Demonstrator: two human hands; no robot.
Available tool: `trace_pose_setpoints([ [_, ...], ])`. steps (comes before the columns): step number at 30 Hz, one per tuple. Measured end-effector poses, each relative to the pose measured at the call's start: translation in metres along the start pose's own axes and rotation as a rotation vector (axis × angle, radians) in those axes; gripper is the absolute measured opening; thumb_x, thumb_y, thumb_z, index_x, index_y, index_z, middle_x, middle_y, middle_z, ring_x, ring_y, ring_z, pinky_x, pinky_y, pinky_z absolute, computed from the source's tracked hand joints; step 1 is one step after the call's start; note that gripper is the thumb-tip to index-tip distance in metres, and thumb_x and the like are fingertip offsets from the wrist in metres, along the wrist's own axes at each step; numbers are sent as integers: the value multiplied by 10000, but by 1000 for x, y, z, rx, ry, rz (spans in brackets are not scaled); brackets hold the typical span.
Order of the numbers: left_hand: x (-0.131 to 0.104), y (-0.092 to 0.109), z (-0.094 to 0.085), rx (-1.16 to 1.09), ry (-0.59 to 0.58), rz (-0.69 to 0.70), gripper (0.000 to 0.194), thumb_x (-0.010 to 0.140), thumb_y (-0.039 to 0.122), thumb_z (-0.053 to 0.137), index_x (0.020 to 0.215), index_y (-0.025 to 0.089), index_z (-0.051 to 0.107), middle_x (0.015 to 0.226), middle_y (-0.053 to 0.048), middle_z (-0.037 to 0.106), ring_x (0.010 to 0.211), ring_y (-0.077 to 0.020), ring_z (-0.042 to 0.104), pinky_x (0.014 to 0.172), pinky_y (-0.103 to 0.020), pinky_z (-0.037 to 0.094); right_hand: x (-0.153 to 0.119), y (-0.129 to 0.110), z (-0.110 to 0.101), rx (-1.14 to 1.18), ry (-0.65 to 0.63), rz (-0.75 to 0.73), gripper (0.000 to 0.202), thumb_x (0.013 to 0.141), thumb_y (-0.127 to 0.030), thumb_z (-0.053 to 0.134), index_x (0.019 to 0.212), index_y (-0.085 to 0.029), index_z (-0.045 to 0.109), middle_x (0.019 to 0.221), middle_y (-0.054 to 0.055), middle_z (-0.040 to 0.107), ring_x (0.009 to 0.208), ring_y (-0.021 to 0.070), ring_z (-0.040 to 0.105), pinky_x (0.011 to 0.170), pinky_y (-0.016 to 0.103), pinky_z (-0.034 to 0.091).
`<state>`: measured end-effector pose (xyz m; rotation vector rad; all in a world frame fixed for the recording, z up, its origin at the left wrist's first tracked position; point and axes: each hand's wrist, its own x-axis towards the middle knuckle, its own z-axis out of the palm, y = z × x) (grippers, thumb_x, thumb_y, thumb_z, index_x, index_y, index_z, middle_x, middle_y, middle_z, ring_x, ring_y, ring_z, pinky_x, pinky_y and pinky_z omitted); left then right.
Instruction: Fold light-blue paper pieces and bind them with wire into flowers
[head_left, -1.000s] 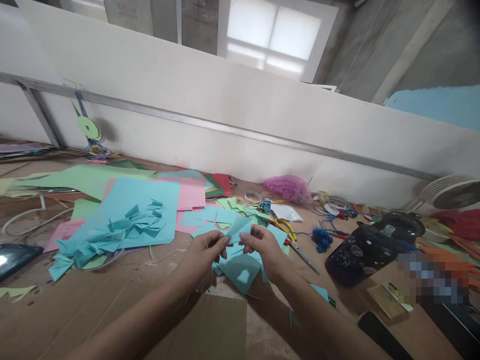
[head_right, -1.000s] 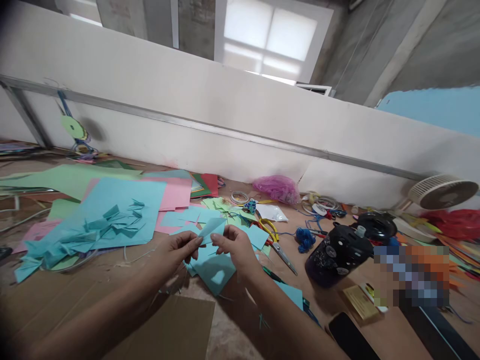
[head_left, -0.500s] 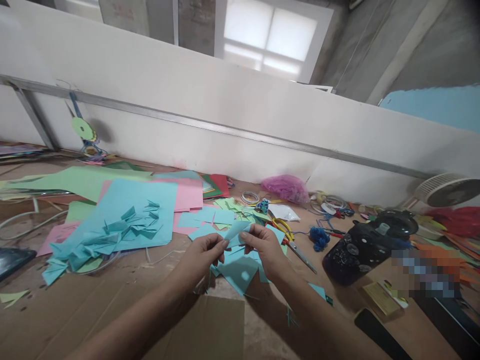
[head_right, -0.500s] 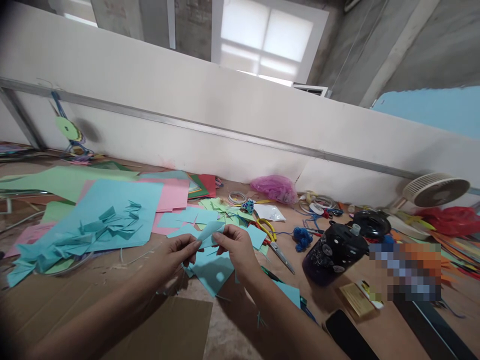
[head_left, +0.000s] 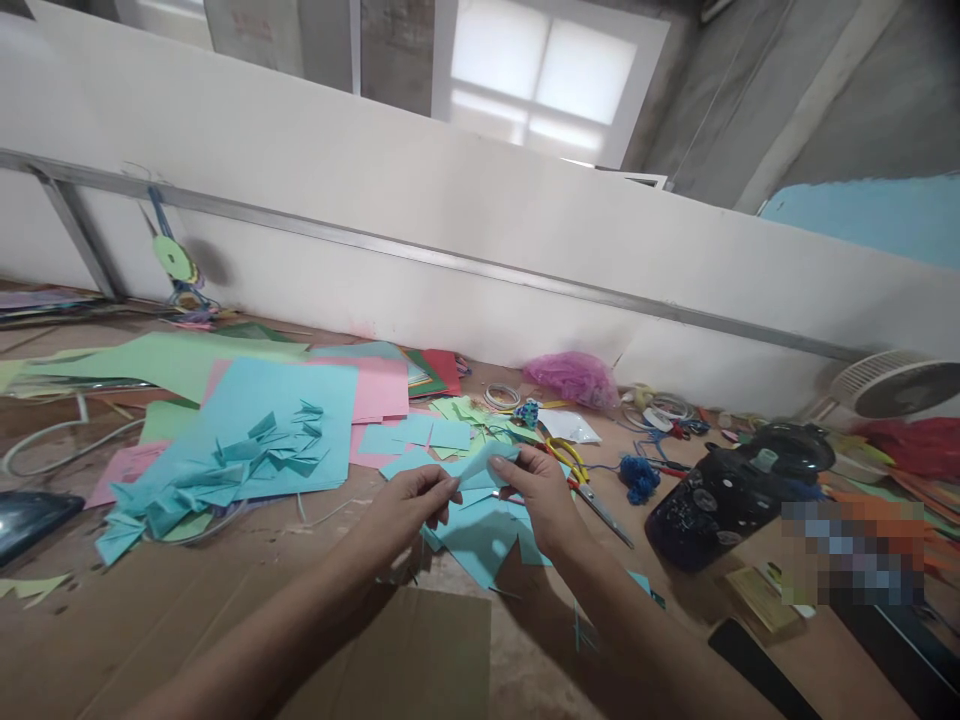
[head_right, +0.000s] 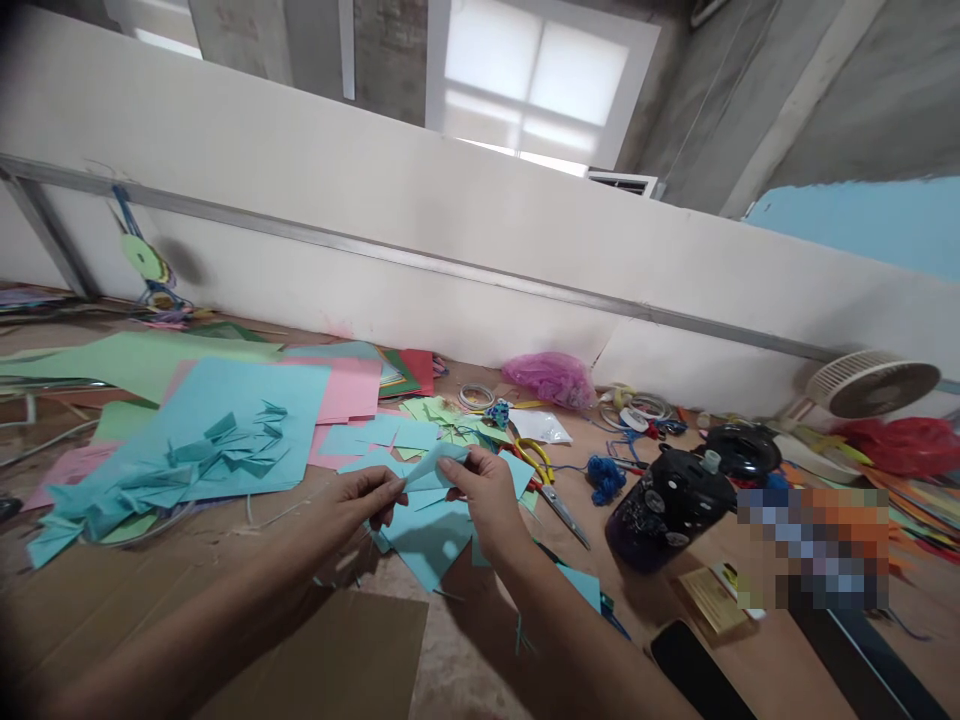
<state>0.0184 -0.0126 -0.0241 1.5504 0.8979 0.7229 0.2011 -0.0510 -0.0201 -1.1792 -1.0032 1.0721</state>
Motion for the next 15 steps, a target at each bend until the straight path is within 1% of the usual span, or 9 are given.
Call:
trace_pose_setpoints([
  [2, 0, 1, -2, 2, 16, 24, 344, 806, 508, 557, 720, 181, 619, 573, 25, 536, 593, -150, 499, 582, -249, 371, 0, -1, -2, 13, 28, 31, 256, 688, -393, 751, 779, -172, 658, 685, -16, 590, 589, 113, 500, 601, 267, 456],
  [4, 1, 0, -4, 10, 30, 55, 358, 829, 516, 529, 707, 189, 606, 592, 22, 551, 617, -154, 511, 610, -255, 385, -1, -3, -2, 12, 35, 29, 265, 685, -398, 752, 779, -171, 652, 678, -19, 581, 581, 114, 496, 596, 272, 458],
  [7, 1, -2, -2, 2, 28, 88, 389, 851, 541, 499, 708, 194, 600, 655, 6, 596, 665, -163, 544, 657, -266, 411, -2, -3, 2, -13, 15, -27, 252, 689, -397, 743, 737, -169, 647, 646, -17, 572, 572, 119, 484, 558, 261, 436],
  [9, 2, -3, 0, -32, -5, 90, 354, 833, 533, 542, 763, 194, 615, 726, -9, 623, 717, -170, 570, 683, -269, 429, -4, -2, 6, -33, -13, -66, 235, 698, -388, 733, 707, -168, 649, 624, -14, 567, 574, 125, 485, 541, 254, 421],
  [11, 2, -5, 2, -76, -31, 84, 323, 792, 511, 610, 792, 188, 620, 751, -18, 621, 730, -172, 574, 672, -268, 442, -7, -1, 11, -58, -46, -79, 225, 705, -380, 728, 682, -170, 649, 601, -14, 558, 571, 131, 491, 530, 251, 413],
  [15, 3, -5, 0, -88, -5, 80, 327, 732, 499, 666, 708, 181, 588, 670, 2, 568, 654, -154, 531, 601, -258, 430, -10, -1, 16, -121, -76, -102, 272, 733, -398, 703, 594, -186, 604, 542, -21, 525, 537, 132, 489, 523, 252, 409],
])
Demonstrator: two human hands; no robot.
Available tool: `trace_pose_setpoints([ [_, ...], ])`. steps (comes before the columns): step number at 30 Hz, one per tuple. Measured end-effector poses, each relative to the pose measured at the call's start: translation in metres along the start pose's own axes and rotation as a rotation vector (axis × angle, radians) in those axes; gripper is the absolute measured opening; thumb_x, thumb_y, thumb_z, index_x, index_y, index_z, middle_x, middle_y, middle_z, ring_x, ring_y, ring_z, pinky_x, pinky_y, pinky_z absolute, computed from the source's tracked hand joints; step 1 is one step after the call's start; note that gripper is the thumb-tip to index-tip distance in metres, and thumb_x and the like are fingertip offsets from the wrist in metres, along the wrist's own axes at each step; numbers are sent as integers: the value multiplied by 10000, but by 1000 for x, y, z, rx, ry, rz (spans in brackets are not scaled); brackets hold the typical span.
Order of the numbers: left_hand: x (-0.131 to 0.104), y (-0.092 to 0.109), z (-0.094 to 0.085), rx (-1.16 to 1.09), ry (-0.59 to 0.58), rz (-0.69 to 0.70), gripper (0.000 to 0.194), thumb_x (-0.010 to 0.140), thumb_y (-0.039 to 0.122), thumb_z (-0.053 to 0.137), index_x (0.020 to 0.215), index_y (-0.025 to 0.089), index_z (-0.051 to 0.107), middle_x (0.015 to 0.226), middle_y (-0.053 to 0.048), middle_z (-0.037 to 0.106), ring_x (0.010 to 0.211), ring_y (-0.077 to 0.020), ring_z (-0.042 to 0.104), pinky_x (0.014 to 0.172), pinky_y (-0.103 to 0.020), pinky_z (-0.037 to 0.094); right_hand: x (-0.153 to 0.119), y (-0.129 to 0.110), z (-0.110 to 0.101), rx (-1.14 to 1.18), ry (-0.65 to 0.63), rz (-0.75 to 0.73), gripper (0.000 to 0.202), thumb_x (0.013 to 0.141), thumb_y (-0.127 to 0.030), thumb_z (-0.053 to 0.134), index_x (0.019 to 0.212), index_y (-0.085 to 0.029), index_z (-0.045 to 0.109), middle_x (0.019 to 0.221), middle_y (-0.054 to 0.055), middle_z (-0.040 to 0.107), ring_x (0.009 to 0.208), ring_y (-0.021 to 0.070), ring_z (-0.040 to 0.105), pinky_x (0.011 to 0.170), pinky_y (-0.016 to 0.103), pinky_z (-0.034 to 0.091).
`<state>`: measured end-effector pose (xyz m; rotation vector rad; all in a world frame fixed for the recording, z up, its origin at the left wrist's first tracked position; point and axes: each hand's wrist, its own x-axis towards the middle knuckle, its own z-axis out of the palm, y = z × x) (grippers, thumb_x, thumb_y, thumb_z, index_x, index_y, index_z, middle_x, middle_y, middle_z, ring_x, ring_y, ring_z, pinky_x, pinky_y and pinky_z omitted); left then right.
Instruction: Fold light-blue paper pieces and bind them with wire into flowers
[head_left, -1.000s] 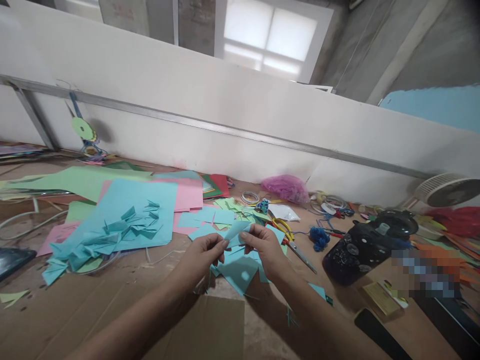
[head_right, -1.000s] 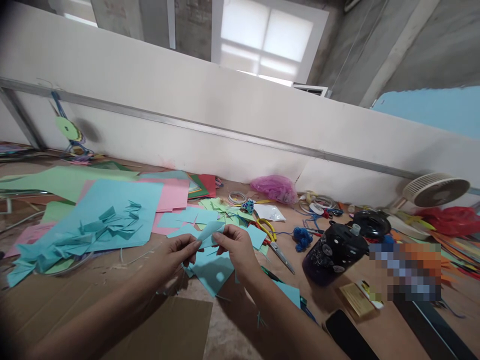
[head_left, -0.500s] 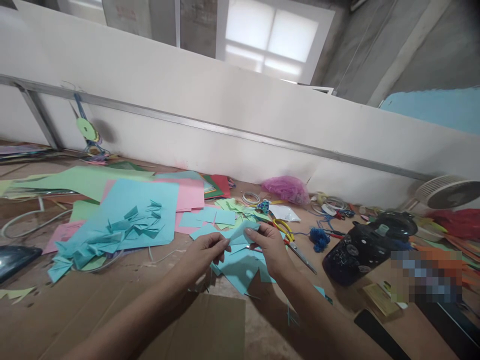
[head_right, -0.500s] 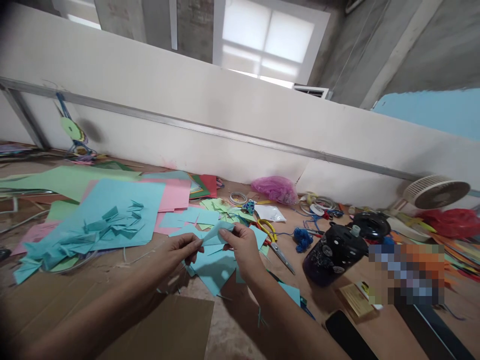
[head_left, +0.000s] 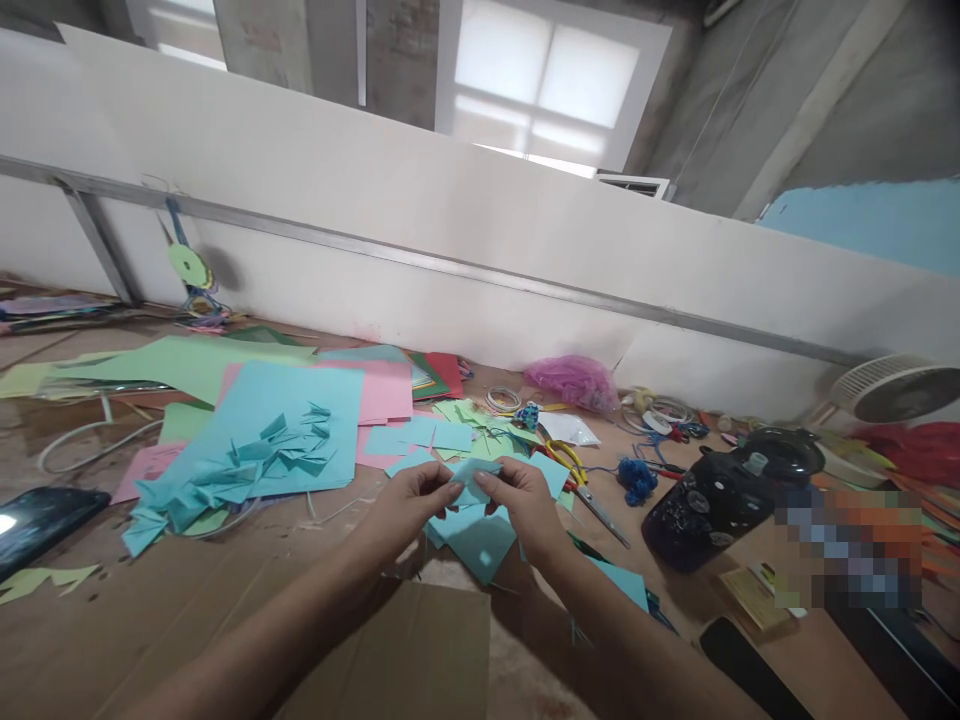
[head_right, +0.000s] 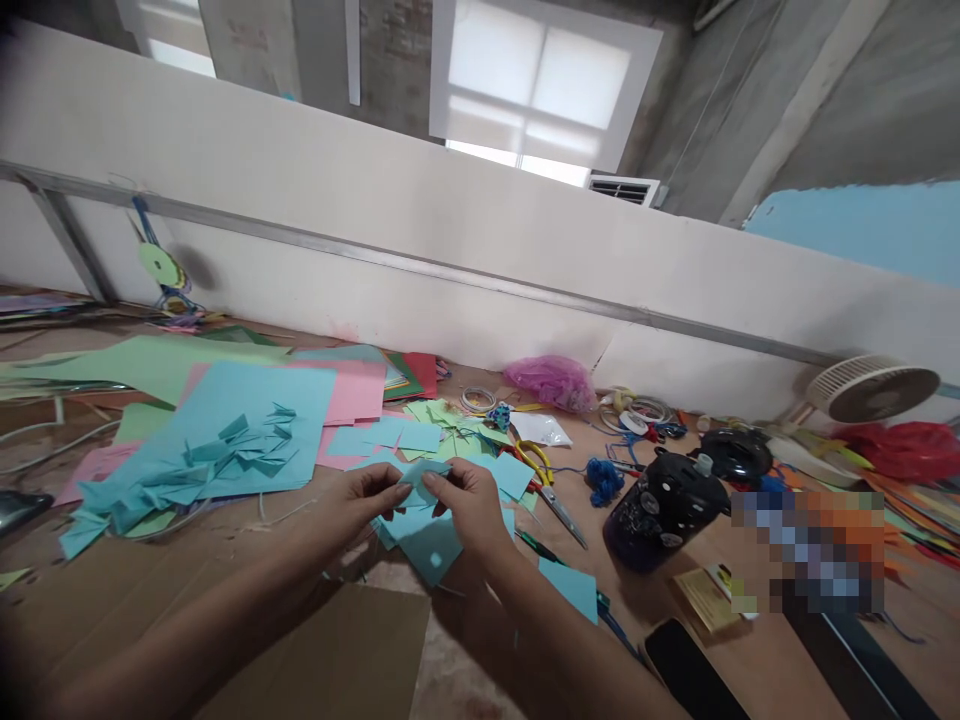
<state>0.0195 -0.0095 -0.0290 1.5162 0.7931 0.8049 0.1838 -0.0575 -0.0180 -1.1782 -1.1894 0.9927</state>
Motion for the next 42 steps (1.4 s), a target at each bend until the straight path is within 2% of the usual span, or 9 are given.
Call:
trace_pose_setpoints([
  [6, 4, 3, -10, 39, 36, -36, 328, 713, 493, 659, 647, 186, 561, 601, 31, 533, 598, -143, 494, 583, -259, 392, 15, 0, -27, -187, 18, 28, 254, 810, -414, 601, 721, -177, 628, 629, 1, 602, 546, 136, 534, 534, 249, 407],
  [10, 4, 1, -15, 45, 49, -49, 319, 742, 489, 636, 667, 187, 564, 620, 34, 530, 617, -145, 497, 595, -254, 385, 24, 2, -55, -792, -174, -35, 120, 792, -269, 615, 832, -184, 689, 829, 38, 648, 773, 178, 584, 660, 259, 394],
  [12, 3, 1, -16, 37, 66, -57, 309, 756, 477, 628, 672, 188, 561, 626, 36, 520, 620, -138, 485, 592, -243, 372, 25, 5, -62, -1040, -279, -80, 198, 763, -207, 635, 952, -203, 694, 962, 56, 639, 885, 194, 574, 706, 255, 372],
  [16, 2, 1, -17, 16, 89, -82, 310, 762, 483, 614, 677, 192, 549, 628, 38, 483, 611, -132, 453, 569, -231, 344, 22, 10, -59, -1213, -381, -120, 385, 748, -80, 555, 1099, -226, 621, 1036, 60, 607, 917, 187, 559, 681, 244, 331],
  [22, 1, 0, -17, -6, 101, -101, 329, 761, 490, 617, 670, 184, 536, 618, 42, 461, 587, -118, 417, 538, -220, 304, 22, 15, -48, -1402, -350, -126, 352, 688, -91, 549, 1014, -219, 590, 989, 60, 614, 885, 214, 546, 628, 281, 253],
  [27, -2, 3, -16, -44, 111, -184, 357, 755, 525, 614, 683, 193, 507, 606, 56, 435, 546, -103, 389, 495, -201, 279, 22, 17, -51, -1337, -323, -70, 260, 731, -150, 520, 984, -200, 553, 964, 64, 621, 830, 207, 538, 611, 283, 228],
  [33, -3, 2, -18, -99, 110, -237, 353, 751, 513, 631, 691, 194, 492, 638, 54, 443, 584, -102, 390, 515, -193, 309, 32, 12, -69, -1065, -159, 78, 154, 798, -171, 422, 827, -179, 573, 857, 83, 635, 781, 208, 532, 616, 281, 264],
  [37, -5, 3, -17, -113, 105, -259, 336, 766, 504, 627, 709, 200, 495, 645, 57, 436, 592, -102, 374, 510, -189, 286, 33, 8, -81, -916, -223, 151, 235, 730, -168, 403, 818, -191, 620, 713, 31, 631, 699, 181, 556, 580, 255, 316],
  [42, -2, 4, -12, -114, 133, -262, 333, 775, 518, 604, 725, 211, 485, 689, 43, 445, 637, -118, 401, 522, -196, 306, 31, 1, -87, -376, -319, 364, 366, 610, -176, 442, 889, -180, 679, 598, -9, 543, 573, 146, 471, 521, 248, 307],
])
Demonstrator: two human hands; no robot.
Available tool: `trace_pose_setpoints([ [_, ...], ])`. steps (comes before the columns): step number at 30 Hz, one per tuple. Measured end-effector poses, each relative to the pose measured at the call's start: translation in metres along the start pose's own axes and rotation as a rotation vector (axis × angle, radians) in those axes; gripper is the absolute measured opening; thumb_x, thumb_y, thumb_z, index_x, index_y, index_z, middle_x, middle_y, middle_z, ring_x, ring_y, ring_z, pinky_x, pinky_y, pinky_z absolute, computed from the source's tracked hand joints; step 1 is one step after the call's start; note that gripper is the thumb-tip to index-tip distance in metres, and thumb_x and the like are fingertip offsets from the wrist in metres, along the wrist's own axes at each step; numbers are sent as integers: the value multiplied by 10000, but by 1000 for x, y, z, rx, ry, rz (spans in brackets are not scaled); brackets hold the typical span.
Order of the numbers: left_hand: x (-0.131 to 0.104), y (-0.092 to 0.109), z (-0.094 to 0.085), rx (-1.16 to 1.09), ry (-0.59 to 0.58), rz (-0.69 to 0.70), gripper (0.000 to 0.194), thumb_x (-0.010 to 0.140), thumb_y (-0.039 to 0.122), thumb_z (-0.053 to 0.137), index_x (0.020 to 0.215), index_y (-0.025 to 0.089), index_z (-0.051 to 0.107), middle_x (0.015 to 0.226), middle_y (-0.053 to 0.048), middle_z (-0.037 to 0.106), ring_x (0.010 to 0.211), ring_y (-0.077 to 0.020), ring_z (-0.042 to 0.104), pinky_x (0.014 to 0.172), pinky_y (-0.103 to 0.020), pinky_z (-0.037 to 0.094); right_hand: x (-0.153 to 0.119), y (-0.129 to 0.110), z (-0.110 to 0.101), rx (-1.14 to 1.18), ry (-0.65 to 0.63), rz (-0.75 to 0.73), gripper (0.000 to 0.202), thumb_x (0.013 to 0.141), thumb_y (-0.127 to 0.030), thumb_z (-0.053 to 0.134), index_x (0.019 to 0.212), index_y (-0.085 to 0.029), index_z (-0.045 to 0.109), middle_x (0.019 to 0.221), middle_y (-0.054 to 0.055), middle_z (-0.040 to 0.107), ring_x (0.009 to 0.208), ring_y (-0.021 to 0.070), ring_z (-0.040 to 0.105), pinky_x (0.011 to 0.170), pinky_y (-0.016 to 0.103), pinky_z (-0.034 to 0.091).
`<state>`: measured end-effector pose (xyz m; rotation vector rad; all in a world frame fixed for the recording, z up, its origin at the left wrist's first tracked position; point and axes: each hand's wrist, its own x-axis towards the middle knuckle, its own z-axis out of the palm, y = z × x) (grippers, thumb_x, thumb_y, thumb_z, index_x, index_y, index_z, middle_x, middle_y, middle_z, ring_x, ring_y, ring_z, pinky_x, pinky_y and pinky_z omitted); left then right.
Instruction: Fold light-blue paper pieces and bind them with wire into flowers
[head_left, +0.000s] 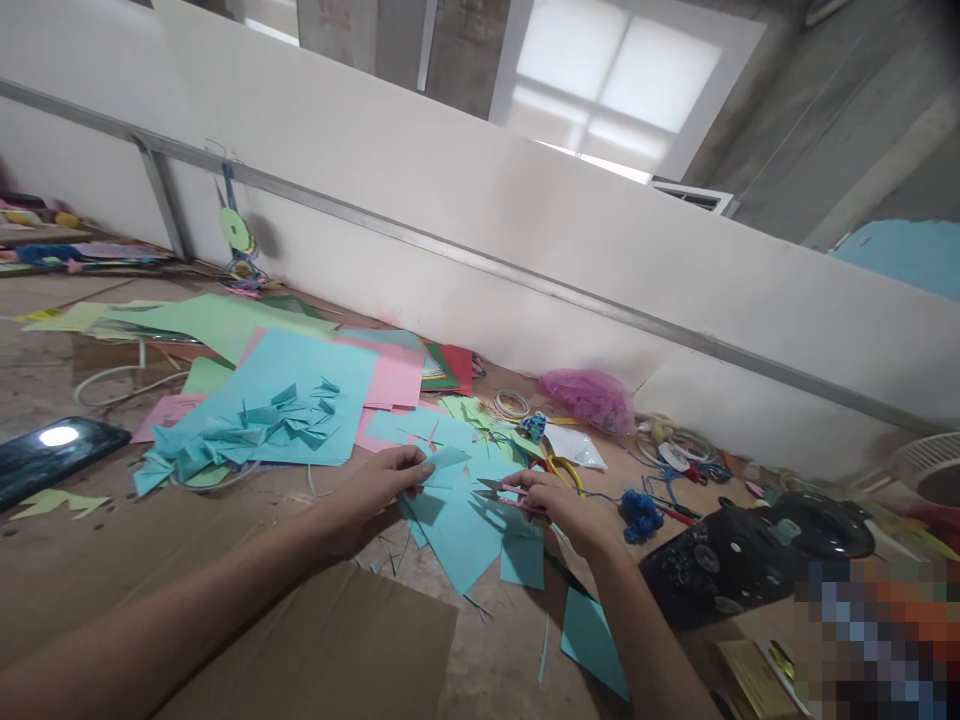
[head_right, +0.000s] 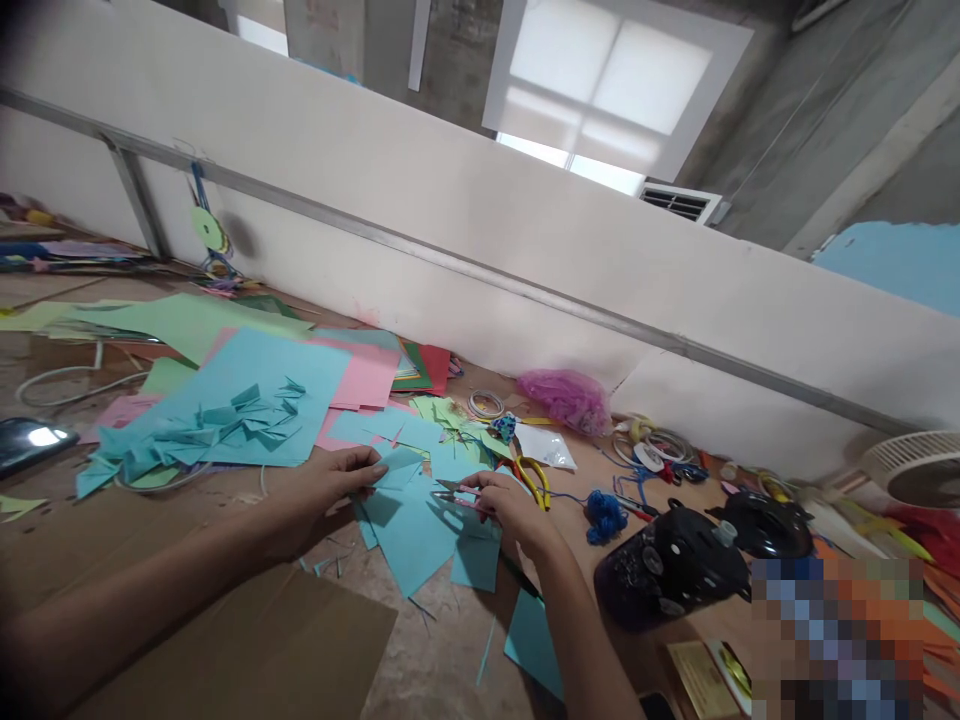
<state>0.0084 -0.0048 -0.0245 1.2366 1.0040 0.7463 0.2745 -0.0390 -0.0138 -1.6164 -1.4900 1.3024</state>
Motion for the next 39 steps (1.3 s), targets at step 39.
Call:
trace_pose_setpoints([
  [39, 27, -21, -13, 84, -143, 158, 327, 754, 506, 604, 689, 198, 516, 618, 40, 470, 597, -129, 428, 540, -245, 310, 6, -5, 48, 140, 33, -70, 451, 898, -598, 421, 862, -177, 577, 612, -37, 420, 499, 91, 277, 475, 243, 176],
])
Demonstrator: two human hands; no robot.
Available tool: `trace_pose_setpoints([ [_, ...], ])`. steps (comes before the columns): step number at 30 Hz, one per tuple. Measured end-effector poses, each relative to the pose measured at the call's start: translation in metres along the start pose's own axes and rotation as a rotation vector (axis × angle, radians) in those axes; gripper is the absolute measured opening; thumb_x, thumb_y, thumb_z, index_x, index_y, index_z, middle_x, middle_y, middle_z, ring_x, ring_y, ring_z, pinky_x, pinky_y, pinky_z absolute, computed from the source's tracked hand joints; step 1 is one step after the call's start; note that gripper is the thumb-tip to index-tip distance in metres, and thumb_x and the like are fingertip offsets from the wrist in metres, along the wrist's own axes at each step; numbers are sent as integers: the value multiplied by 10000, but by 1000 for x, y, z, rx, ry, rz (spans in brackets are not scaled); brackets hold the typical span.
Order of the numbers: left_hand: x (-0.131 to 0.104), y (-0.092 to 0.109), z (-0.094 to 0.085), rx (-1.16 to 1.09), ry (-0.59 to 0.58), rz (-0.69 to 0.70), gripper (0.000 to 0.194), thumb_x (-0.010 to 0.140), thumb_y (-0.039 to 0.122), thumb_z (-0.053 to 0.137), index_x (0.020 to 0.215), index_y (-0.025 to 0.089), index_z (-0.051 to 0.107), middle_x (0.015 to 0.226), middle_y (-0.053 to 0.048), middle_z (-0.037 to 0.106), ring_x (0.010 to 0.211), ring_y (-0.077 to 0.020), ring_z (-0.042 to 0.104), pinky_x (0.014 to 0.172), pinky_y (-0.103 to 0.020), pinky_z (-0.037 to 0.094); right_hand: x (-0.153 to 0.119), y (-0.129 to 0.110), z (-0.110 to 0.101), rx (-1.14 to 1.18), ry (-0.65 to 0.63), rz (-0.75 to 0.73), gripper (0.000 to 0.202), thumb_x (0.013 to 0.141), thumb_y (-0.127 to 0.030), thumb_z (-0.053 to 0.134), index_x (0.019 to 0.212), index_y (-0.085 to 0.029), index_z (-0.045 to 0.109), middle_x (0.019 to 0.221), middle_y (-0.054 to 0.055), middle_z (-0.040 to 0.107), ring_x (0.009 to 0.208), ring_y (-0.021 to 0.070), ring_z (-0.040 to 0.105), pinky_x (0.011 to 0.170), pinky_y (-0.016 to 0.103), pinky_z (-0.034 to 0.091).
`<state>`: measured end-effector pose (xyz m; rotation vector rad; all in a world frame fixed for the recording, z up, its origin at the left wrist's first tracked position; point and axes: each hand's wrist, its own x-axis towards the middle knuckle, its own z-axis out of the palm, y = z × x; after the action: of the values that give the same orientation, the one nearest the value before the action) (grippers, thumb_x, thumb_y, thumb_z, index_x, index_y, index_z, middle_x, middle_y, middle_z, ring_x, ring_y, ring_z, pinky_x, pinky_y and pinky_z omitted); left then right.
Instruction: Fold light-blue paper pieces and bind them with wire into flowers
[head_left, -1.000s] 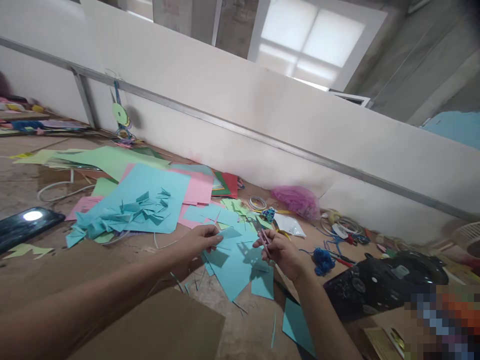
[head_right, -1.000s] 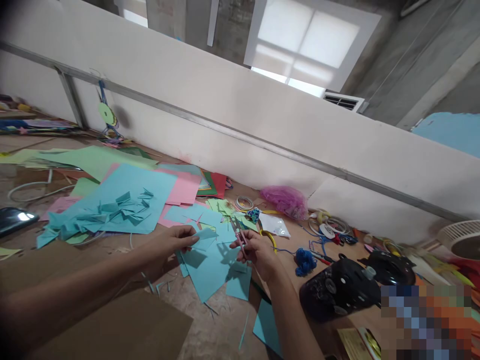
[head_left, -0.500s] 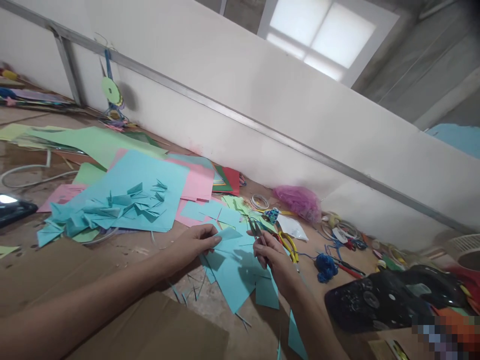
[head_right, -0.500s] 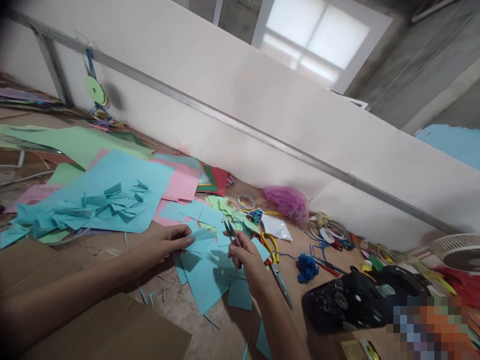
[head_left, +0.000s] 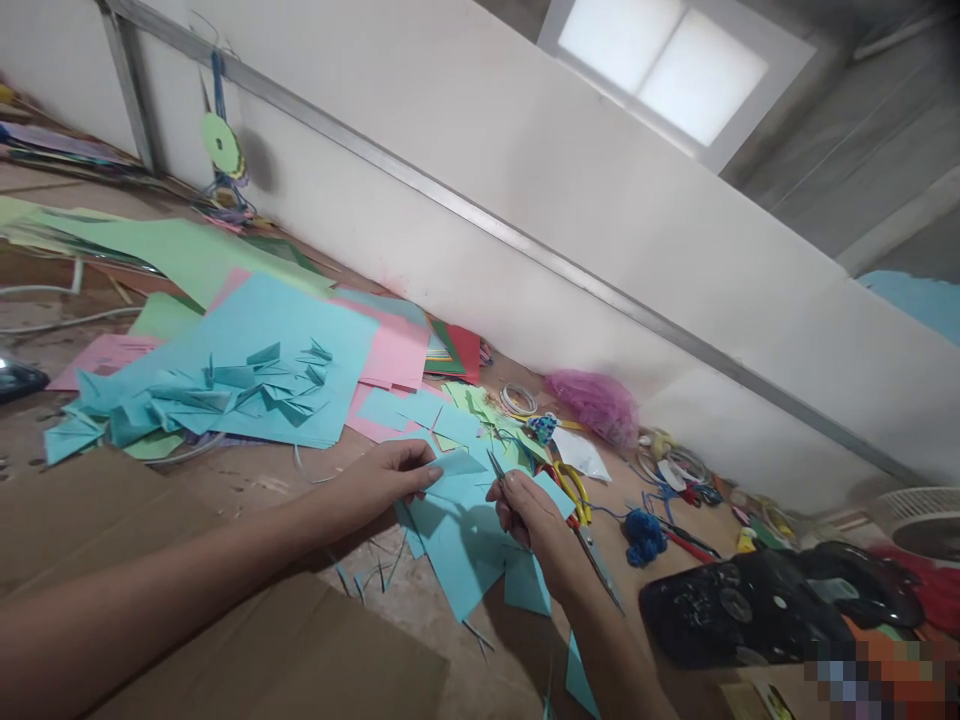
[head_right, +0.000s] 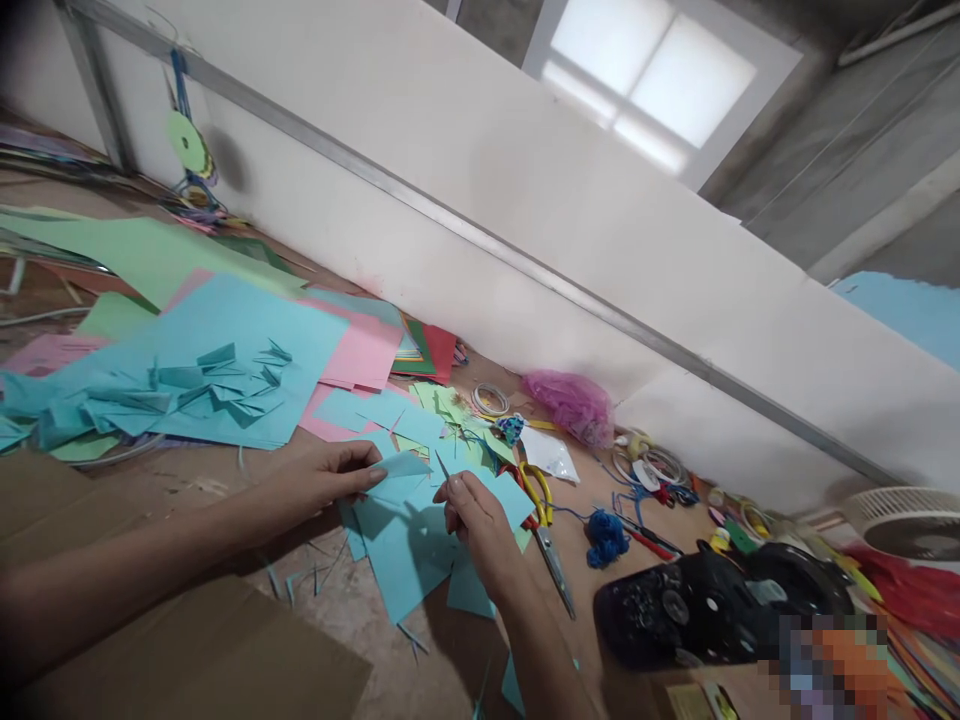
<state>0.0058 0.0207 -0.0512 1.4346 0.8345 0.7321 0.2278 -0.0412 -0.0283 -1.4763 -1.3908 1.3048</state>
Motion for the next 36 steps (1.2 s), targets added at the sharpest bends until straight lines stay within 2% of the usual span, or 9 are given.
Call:
trace_pose_setpoints([
  [6, 0, 1, 2, 0, -26, 6, 323, 764, 502, 603, 702, 196, 517, 619, 46, 472, 584, -119, 426, 540, -238, 315, -3, 0, 3, -30, -46, -59, 426, 919, -554, 426, 853, -171, 601, 622, -28, 402, 595, 118, 367, 539, 242, 237],
  [19, -5, 5, 3, 31, -27, -3, 311, 775, 493, 600, 702, 196, 545, 638, 31, 495, 595, -133, 441, 541, -242, 334, -1, 2, 1, -56, -33, -114, 373, 906, -506, 487, 797, -174, 615, 570, -41, 369, 550, 117, 323, 527, 266, 208],
  [36, -5, 3, 3, 39, -45, -6, 293, 786, 484, 592, 722, 202, 548, 654, 26, 503, 611, -140, 459, 554, -238, 346, -2, 0, 2, -65, -18, -103, 362, 898, -494, 504, 762, -174, 607, 547, -51, 352, 533, 114, 308, 524, 269, 199],
])
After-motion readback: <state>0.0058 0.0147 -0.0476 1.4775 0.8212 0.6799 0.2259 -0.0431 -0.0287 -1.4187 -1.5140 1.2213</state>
